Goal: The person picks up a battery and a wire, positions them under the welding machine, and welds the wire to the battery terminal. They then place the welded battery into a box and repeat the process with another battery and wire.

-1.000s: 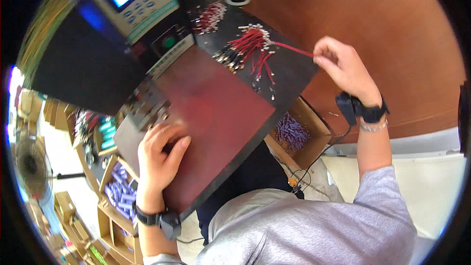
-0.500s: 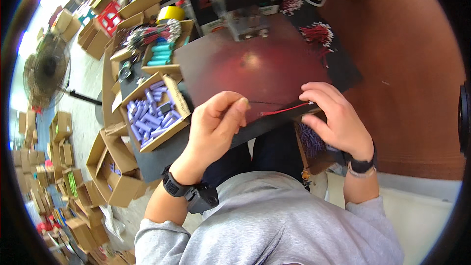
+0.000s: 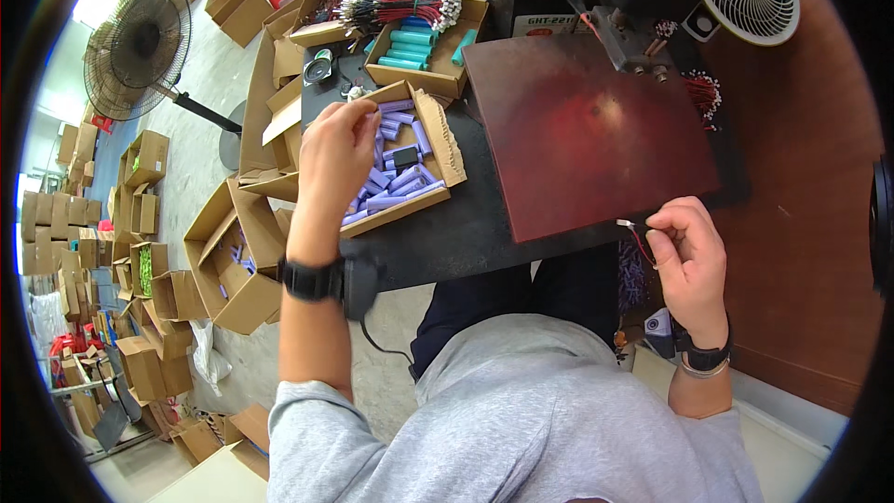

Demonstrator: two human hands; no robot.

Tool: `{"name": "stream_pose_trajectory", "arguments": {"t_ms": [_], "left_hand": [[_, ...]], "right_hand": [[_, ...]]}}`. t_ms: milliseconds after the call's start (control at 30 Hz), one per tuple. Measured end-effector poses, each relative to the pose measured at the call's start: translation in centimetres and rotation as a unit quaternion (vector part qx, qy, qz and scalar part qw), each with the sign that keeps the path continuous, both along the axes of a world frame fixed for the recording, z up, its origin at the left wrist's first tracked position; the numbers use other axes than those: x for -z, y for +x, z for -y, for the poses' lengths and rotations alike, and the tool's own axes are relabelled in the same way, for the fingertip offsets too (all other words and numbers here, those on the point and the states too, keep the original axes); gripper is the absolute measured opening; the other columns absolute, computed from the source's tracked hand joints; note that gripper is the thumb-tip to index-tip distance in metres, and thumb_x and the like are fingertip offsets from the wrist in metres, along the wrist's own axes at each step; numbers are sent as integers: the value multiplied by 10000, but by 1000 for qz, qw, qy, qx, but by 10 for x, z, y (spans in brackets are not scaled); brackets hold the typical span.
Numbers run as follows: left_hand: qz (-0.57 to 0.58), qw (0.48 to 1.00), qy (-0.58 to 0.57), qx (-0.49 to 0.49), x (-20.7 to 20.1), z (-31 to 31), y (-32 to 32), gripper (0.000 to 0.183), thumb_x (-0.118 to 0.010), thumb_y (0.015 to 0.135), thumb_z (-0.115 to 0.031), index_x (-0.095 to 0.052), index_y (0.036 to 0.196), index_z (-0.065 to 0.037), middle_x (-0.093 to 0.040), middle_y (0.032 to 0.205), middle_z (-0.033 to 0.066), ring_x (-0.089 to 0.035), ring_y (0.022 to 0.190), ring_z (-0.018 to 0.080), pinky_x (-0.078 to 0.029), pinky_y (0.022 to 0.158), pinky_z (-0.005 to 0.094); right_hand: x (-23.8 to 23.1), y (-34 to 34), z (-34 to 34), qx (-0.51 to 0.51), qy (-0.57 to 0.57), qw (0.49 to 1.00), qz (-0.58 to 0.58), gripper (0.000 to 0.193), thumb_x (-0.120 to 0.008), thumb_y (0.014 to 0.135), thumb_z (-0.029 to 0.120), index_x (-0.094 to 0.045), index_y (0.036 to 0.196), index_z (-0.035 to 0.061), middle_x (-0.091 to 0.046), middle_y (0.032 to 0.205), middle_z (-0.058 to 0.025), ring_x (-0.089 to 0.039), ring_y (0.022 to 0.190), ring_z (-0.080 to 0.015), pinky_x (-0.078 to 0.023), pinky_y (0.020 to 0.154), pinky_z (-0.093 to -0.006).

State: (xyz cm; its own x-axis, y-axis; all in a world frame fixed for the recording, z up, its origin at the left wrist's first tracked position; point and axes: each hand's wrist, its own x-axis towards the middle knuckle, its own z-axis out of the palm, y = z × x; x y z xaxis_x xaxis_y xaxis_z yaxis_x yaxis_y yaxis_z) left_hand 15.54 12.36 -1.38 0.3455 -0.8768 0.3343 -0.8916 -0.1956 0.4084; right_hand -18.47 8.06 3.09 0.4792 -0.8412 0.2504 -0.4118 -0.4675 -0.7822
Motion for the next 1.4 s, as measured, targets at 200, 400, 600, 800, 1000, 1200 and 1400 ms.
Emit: {"name": "stream_pose_trajectory", "arguments": {"t_ms": [200, 400, 600, 800, 1000, 1200, 1400], "left_hand": [[248, 933, 259, 34, 26, 36, 15, 225, -524, 716, -63, -630, 910, -110, -611, 906, 104, -541, 930, 287, -454, 720, 367], [275, 906, 321, 17, 24, 45, 7, 104, -544, 738, -139, -642, 755, -108, -638, 792, 105, -597, 849, 272, -429, 735, 387], [-290, 948, -81, 102, -23, 18, -53, 261, -497, 887, -197, -603, 827, 34, -547, 637, 5, -489, 567, 37, -374, 503, 178], [-262, 945, -71, 182, -42, 81, -143, 178, -610, 800, -176, -613, 789, 1, -525, 574, 89, -507, 503, 114, -400, 476, 261], [-259, 940, -49, 218, -14, 110, -154, 200, -656, 752, -198, -637, 836, -17, -577, 632, 137, -580, 580, 259, -442, 530, 321], [-124, 964, 42, 233, -23, 121, -155, 222, -668, 722, -195, -645, 874, -35, -588, 690, 139, -581, 632, 301, -460, 578, 332], [-128, 963, -28, 238, -19, 122, -158, 220, -664, 720, -189, -655, 907, -75, -606, 744, 132, -591, 685, 293, -468, 612, 341]], "right_hand": [[14, -10, 3, 19, -12, 1000, 0, 98, -567, 727, -54, -540, 799, 6, -510, 788, -78, -508, 677, -180, -409, 576, -245], [7, -24, 5, 5, -35, 999, 13, 100, -575, 729, -49, -547, 803, 12, -515, 789, -79, -503, 662, -167, -399, 556, -240], [15, -46, 26, 10, 10, 994, 109, 78, -569, 746, -39, -540, 807, 0, -523, 799, -61, -501, 677, -124, -413, 596, -226], [3, -11, 83, 4, 257, 932, 254, 90, -586, 802, 66, -572, 857, -3, -578, 800, -13, -528, 742, -64, -439, 677, -214], [13, -2, 99, -2, 198, 955, 221, 100, -582, 823, 92, -572, 871, 5, -542, 742, 14, -421, 582, -22, -338, 506, -157], [16, 13, 126, -34, 223, 944, 239, 121, -606, 779, 84, -598, 827, -28, -604, 757, -37, -552, 683, -81, -449, 618, -208], [38, 25, 131, -36, 234, 920, 313, 100, -605, 776, 61, -588, 806, -33, -607, 791, -53, -570, 699, -91, -473, 612, -224]]}}
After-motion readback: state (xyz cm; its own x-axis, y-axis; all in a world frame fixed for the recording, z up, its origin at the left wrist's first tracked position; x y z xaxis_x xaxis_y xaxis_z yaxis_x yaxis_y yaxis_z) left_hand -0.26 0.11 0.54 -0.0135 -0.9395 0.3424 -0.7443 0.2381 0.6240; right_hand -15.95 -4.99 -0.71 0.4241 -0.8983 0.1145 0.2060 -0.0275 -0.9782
